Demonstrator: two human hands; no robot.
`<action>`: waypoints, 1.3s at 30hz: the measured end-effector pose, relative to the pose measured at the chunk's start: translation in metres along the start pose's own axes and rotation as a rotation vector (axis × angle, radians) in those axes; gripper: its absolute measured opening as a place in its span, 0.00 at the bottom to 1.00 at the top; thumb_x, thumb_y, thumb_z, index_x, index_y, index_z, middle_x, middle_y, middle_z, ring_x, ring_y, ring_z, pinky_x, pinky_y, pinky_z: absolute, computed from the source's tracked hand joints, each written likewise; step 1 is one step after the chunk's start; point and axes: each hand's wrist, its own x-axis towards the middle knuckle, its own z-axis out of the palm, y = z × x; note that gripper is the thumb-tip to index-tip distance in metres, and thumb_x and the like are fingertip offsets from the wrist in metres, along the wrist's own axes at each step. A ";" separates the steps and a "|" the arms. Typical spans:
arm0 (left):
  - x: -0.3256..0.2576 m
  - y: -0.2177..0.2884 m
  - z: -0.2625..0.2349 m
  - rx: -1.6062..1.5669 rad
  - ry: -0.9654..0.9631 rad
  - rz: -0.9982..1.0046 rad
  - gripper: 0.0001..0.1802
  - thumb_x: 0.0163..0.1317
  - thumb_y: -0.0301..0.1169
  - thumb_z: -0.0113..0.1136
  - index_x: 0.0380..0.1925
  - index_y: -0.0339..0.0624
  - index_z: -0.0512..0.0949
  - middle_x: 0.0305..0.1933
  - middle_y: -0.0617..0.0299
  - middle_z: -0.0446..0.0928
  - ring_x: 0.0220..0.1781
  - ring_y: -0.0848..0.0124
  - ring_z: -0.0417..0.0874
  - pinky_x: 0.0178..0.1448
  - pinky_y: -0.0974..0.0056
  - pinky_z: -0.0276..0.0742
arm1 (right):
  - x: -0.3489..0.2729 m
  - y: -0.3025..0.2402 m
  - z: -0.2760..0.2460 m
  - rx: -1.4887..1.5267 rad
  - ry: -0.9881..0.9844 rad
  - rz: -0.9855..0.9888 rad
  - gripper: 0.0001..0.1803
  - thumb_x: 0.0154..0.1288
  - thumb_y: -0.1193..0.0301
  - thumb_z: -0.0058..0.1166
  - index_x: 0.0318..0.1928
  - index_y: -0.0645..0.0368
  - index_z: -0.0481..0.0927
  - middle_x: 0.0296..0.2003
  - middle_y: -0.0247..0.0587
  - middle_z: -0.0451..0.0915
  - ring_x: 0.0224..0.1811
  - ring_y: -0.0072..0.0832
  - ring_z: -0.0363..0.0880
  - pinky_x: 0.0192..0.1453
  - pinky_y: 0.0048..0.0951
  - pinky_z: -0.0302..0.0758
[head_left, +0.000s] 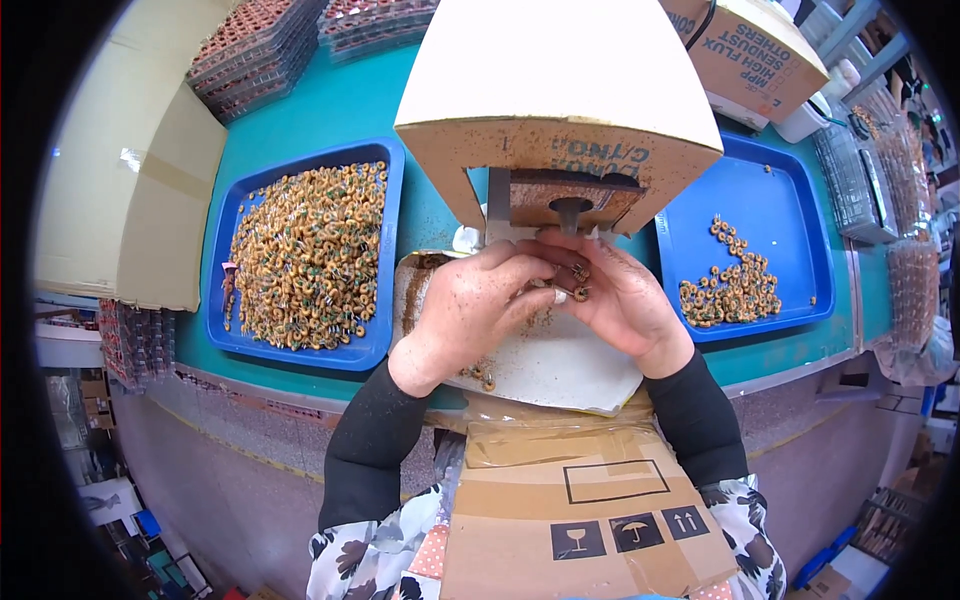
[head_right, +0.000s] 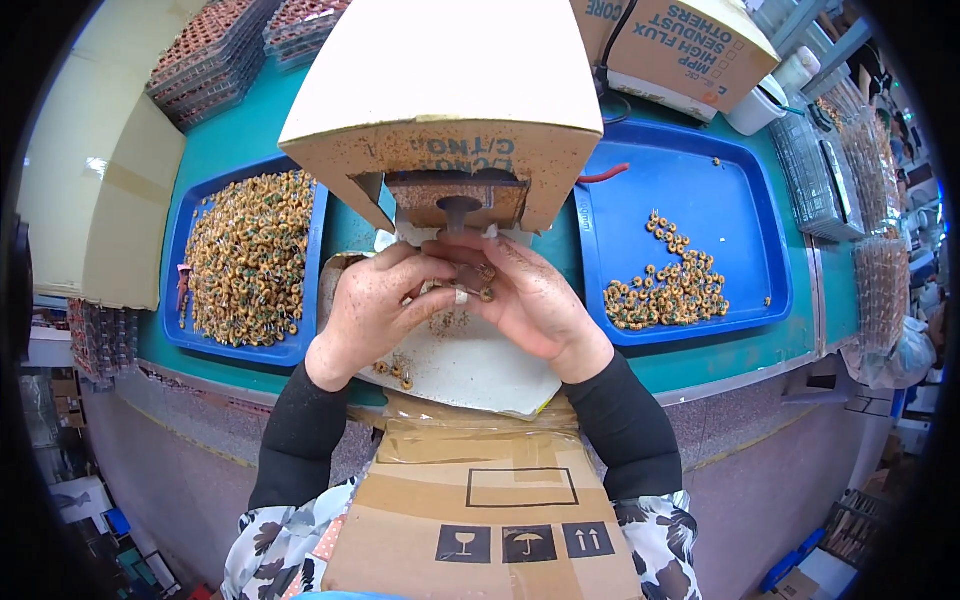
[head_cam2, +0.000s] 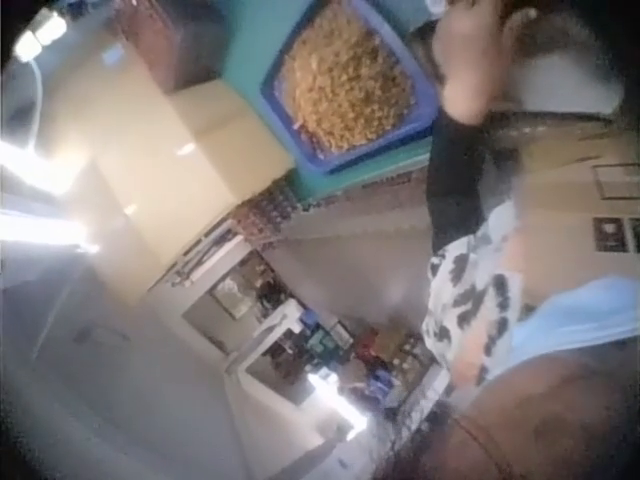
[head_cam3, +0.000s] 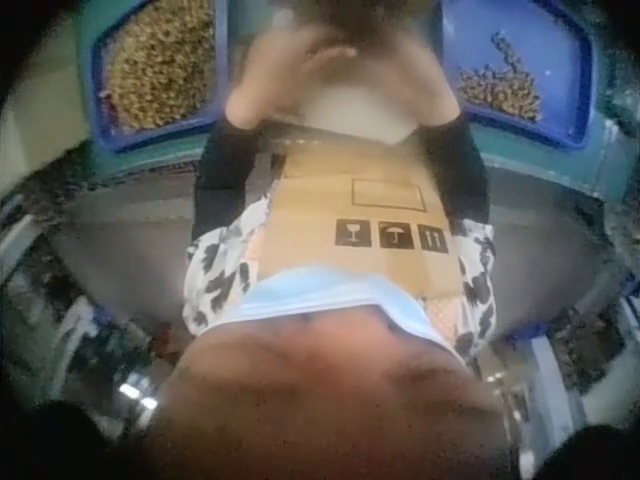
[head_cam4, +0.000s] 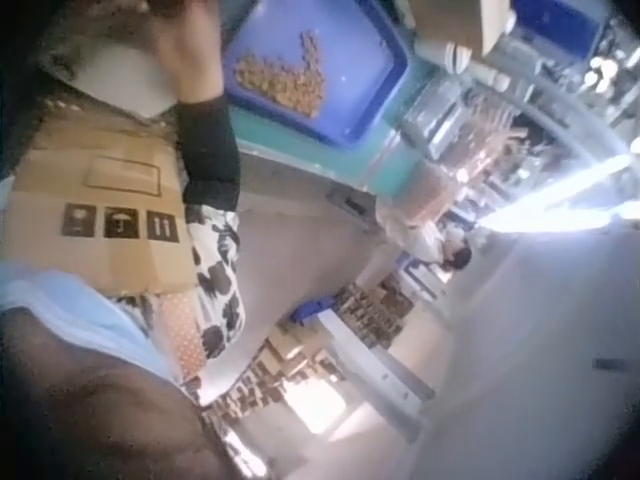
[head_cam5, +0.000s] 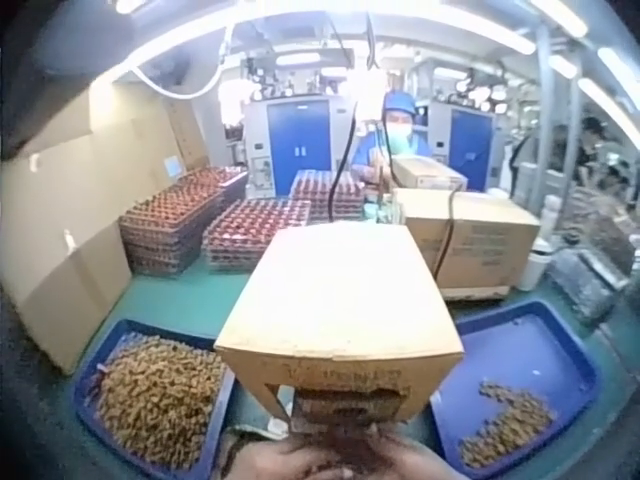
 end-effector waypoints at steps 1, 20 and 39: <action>-0.001 0.000 0.001 -0.002 0.003 0.028 0.11 0.53 0.34 0.67 0.36 0.45 0.80 0.34 0.57 0.78 0.32 0.60 0.82 0.33 0.60 0.77 | -0.002 0.002 -0.002 0.007 0.026 0.021 0.24 0.75 0.58 0.39 0.60 0.63 0.69 0.57 0.44 0.72 0.58 0.30 0.72 0.60 0.36 0.72; -0.012 -0.012 0.015 -0.401 0.081 -0.474 0.12 0.56 0.32 0.63 0.33 0.31 0.80 0.27 0.55 0.80 0.28 0.72 0.79 0.36 0.67 0.74 | 0.001 0.009 -0.006 -0.404 0.050 0.086 0.16 0.68 0.70 0.53 0.53 0.64 0.73 0.43 0.38 0.77 0.43 0.23 0.77 0.45 0.23 0.77; -0.011 0.009 0.010 0.151 0.206 -0.150 0.10 0.51 0.31 0.68 0.32 0.43 0.79 0.27 0.58 0.75 0.23 0.64 0.77 0.27 0.63 0.73 | 0.001 0.026 0.006 -0.080 0.242 -0.003 0.19 0.73 0.62 0.45 0.56 0.63 0.69 0.48 0.41 0.76 0.53 0.27 0.76 0.56 0.31 0.77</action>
